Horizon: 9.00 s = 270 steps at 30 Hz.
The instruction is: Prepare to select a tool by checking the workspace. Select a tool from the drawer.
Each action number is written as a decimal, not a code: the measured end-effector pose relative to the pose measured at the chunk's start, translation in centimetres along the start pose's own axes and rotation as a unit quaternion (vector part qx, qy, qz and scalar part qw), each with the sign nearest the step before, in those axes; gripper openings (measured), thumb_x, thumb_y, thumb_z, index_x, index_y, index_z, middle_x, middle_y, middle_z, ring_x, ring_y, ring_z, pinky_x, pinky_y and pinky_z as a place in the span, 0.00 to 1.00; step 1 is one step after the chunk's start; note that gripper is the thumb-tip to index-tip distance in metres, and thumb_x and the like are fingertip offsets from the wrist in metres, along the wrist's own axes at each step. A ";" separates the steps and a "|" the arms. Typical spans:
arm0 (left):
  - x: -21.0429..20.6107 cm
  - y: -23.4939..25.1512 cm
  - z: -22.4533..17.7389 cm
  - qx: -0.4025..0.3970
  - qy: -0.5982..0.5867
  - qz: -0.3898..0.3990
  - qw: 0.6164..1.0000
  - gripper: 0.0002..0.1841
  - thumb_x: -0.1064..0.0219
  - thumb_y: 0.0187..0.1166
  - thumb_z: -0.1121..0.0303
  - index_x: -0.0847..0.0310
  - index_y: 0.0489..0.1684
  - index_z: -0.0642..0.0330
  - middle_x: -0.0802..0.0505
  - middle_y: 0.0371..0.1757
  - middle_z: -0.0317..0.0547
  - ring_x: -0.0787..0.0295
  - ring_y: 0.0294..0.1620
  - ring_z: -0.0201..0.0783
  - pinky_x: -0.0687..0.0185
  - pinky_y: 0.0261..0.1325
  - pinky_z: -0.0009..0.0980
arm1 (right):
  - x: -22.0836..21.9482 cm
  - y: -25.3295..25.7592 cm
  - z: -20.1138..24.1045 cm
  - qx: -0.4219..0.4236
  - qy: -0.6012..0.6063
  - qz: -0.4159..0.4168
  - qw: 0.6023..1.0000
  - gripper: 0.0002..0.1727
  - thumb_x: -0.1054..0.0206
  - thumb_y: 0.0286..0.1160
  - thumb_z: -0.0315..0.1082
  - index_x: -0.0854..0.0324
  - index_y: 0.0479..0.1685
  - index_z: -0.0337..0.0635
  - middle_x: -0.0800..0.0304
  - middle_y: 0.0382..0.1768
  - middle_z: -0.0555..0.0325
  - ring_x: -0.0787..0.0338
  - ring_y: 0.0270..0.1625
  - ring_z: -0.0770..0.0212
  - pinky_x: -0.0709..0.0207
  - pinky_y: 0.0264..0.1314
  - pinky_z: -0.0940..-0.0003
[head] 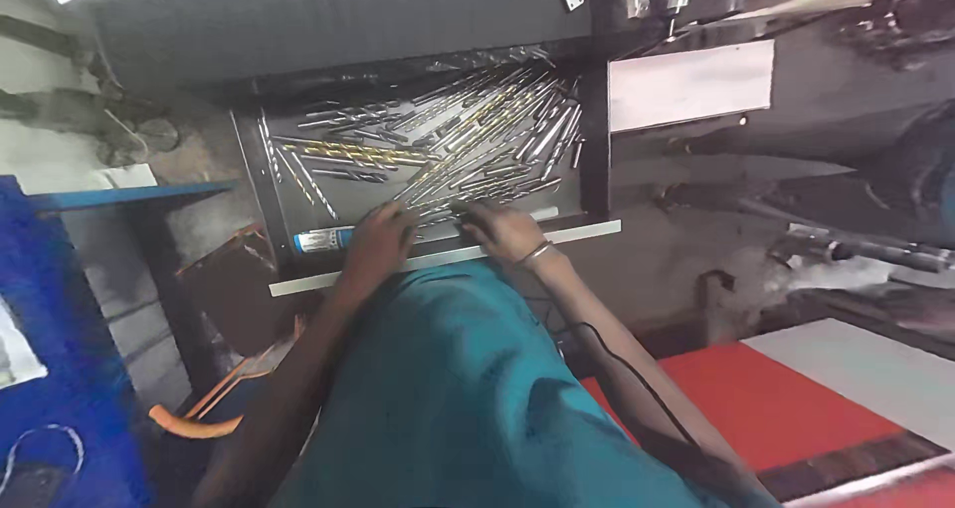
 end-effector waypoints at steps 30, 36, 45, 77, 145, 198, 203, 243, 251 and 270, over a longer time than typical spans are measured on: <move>-3.7 2.1 -6.7 -0.025 0.129 0.071 0.989 0.11 0.32 0.79 0.61 0.09 0.42 0.59 0.06 0.45 0.53 0.07 0.45 0.57 0.15 0.38 0.59 | 1.7 -7.3 -5.8 -0.053 0.005 -0.124 0.991 0.13 0.34 0.84 0.39 0.10 0.54 0.41 0.07 0.49 0.44 0.06 0.47 0.42 0.14 0.51 0.38; -3.3 1.9 -5.9 0.021 0.142 0.135 0.980 0.15 0.34 0.78 0.56 0.09 0.48 0.57 0.05 0.46 0.54 0.07 0.46 0.59 0.16 0.40 0.61 | 0.9 -3.5 -4.1 -0.054 -0.044 -0.088 0.994 0.12 0.31 0.79 0.39 0.11 0.53 0.45 0.10 0.54 0.45 0.07 0.50 0.41 0.14 0.50 0.37; -2.0 0.9 -3.2 0.001 0.119 0.137 0.983 0.13 0.33 0.78 0.59 0.09 0.44 0.58 0.05 0.44 0.54 0.07 0.45 0.59 0.16 0.40 0.62 | 0.1 -0.3 -1.4 0.019 -0.166 0.022 0.986 0.17 0.30 0.77 0.38 0.13 0.60 0.41 0.14 0.63 0.39 0.09 0.53 0.33 0.17 0.45 0.32; 11.9 -5.6 -6.9 -0.213 -0.456 -0.038 0.864 0.11 0.25 0.75 0.73 0.09 0.54 0.56 0.03 0.51 0.35 0.05 0.49 0.30 0.06 0.54 0.28 | 8.9 -14.8 13.0 0.116 0.028 -0.417 0.901 0.06 0.26 0.76 0.36 0.10 0.43 0.45 0.07 0.44 0.58 0.13 0.55 0.60 0.24 0.62 0.63; -1.8 -1.3 -1.3 -0.074 0.038 0.078 0.994 0.12 0.32 0.80 0.59 0.10 0.48 0.57 0.07 0.34 0.56 0.08 0.35 0.61 0.17 0.34 0.62 | 4.0 -13.5 11.4 0.107 0.641 -0.375 0.661 0.12 0.27 0.75 0.27 0.12 0.56 0.44 0.03 0.47 0.52 0.02 0.44 0.61 0.06 0.49 0.69; 11.4 -2.5 7.9 0.015 -0.404 -0.064 0.913 0.13 0.31 0.79 0.75 0.17 0.60 0.62 0.04 0.44 0.34 0.05 0.38 0.28 0.06 0.45 0.26 | -3.1 1.2 8.1 0.076 -0.010 -0.066 0.995 0.08 0.29 0.75 0.33 0.09 0.49 0.45 0.10 0.54 0.49 0.07 0.47 0.46 0.12 0.47 0.45; 11.0 -3.2 8.5 0.025 -0.428 -0.063 0.901 0.13 0.31 0.80 0.74 0.17 0.60 0.62 0.03 0.45 0.36 0.05 0.39 0.30 0.06 0.45 0.27 | -4.3 2.4 8.0 0.054 -0.048 -0.035 0.997 0.11 0.24 0.69 0.31 0.09 0.50 0.43 0.13 0.60 0.44 0.09 0.51 0.39 0.14 0.47 0.38; 1.7 0.4 5.5 -0.145 0.030 -0.071 0.986 0.14 0.37 0.86 0.62 0.09 0.55 0.59 0.07 0.52 0.54 0.09 0.55 0.56 0.14 0.59 0.51 | 1.5 -8.7 12.2 0.027 0.682 -0.157 0.714 0.06 0.28 0.78 0.31 0.10 0.45 0.38 0.03 0.34 0.55 0.04 0.35 0.66 0.08 0.43 0.72; 3.0 -0.7 5.0 -0.147 0.034 -0.073 0.986 0.12 0.32 0.80 0.62 0.08 0.49 0.59 0.09 0.54 0.59 0.11 0.56 0.59 0.14 0.57 0.53 | 3.2 -7.5 9.4 -0.027 0.336 -0.220 0.915 0.07 0.27 0.74 0.31 0.11 0.47 0.42 0.07 0.35 0.66 0.11 0.32 0.76 0.13 0.37 0.79; 4.1 -2.3 4.4 -0.011 -0.532 0.145 0.834 0.12 0.31 0.78 0.74 0.13 0.56 0.66 0.03 0.43 0.41 0.06 0.39 0.29 0.08 0.45 0.25 | 1.4 -8.3 4.7 -0.067 0.385 -0.248 0.886 0.08 0.27 0.74 0.27 0.12 0.49 0.41 0.05 0.39 0.64 0.07 0.35 0.72 0.10 0.41 0.76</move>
Point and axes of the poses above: each hand's wrist, its own y-axis towards the middle knuckle, its own x-axis out of the back of the hand, z = x × y, the point moved 5 cm from there along y, towards the middle knuckle
